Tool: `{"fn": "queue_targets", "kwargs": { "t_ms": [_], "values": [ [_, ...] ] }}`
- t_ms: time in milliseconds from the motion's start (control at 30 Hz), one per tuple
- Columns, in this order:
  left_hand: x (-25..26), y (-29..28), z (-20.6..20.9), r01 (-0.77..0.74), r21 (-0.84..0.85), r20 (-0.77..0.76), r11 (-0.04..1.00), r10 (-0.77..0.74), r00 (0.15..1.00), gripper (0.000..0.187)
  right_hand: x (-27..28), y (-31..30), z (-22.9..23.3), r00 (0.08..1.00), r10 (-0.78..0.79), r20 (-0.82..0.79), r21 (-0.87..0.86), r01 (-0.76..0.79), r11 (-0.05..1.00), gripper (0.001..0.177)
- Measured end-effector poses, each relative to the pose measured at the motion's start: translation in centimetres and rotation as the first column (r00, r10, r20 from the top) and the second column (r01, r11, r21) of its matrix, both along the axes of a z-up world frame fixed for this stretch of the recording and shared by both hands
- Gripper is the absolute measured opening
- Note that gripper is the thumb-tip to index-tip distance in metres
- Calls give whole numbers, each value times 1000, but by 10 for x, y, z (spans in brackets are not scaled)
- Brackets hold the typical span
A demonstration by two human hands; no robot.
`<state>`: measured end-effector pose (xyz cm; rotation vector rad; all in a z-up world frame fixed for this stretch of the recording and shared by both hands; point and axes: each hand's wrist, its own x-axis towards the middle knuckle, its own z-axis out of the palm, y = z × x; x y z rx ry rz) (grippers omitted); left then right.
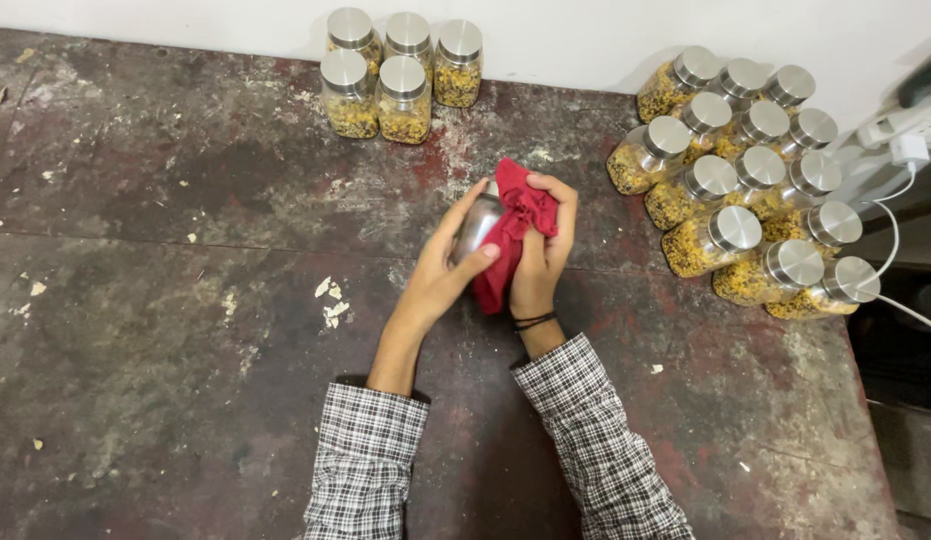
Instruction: The person wipes the exterior of multiple glass jars filled with yellow granular contents using a red cloth. They handle the jars one at a time, rotating them to clean all sides, and place each cleaned jar back on the table in a neat row.
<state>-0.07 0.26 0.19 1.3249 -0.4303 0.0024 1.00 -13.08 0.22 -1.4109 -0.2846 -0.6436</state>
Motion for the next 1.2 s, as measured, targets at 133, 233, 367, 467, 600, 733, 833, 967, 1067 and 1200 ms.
{"fn": "queue_targets", "kwargs": {
  "t_ms": [133,233,367,467,600,733,833,967,1067,1200],
  "values": [
    [-6,14,1,-77,-80,-128,994,67,990,72,-3,18,2,998,29,-57,-21,-31,999,46],
    [-4,11,0,-168,-279,-253,946,97,963,70,-11,32,15,999,32,-11,-217,-34,976,58],
    [4,10,-4,-172,-542,-223,823,57,973,66,-24,36,26,976,64,207,-613,79,786,40],
    [3,7,-2,-210,-258,-241,943,148,959,67,-18,29,21,989,35,144,-513,44,857,37],
    [1,5,-5,-50,-43,43,998,52,998,62,1,12,6,1000,-24,20,-122,26,992,30],
    [2,4,-16,86,39,38,996,-87,995,56,15,-11,-9,846,515,-140,618,-332,713,37],
    [3,12,-16,99,39,-5,994,-99,995,47,22,-15,-22,834,544,-87,535,-421,732,36],
    [-4,25,-10,80,-366,-375,927,-225,899,42,6,2,-9,964,264,-22,126,-259,958,36],
    [-2,26,-14,36,-465,-514,885,-303,803,40,-8,5,8,984,95,148,-247,-57,967,35],
    [-6,14,-14,-42,-80,-148,996,30,988,38,6,-16,-20,986,149,73,-112,-140,984,32]
  ]
}}
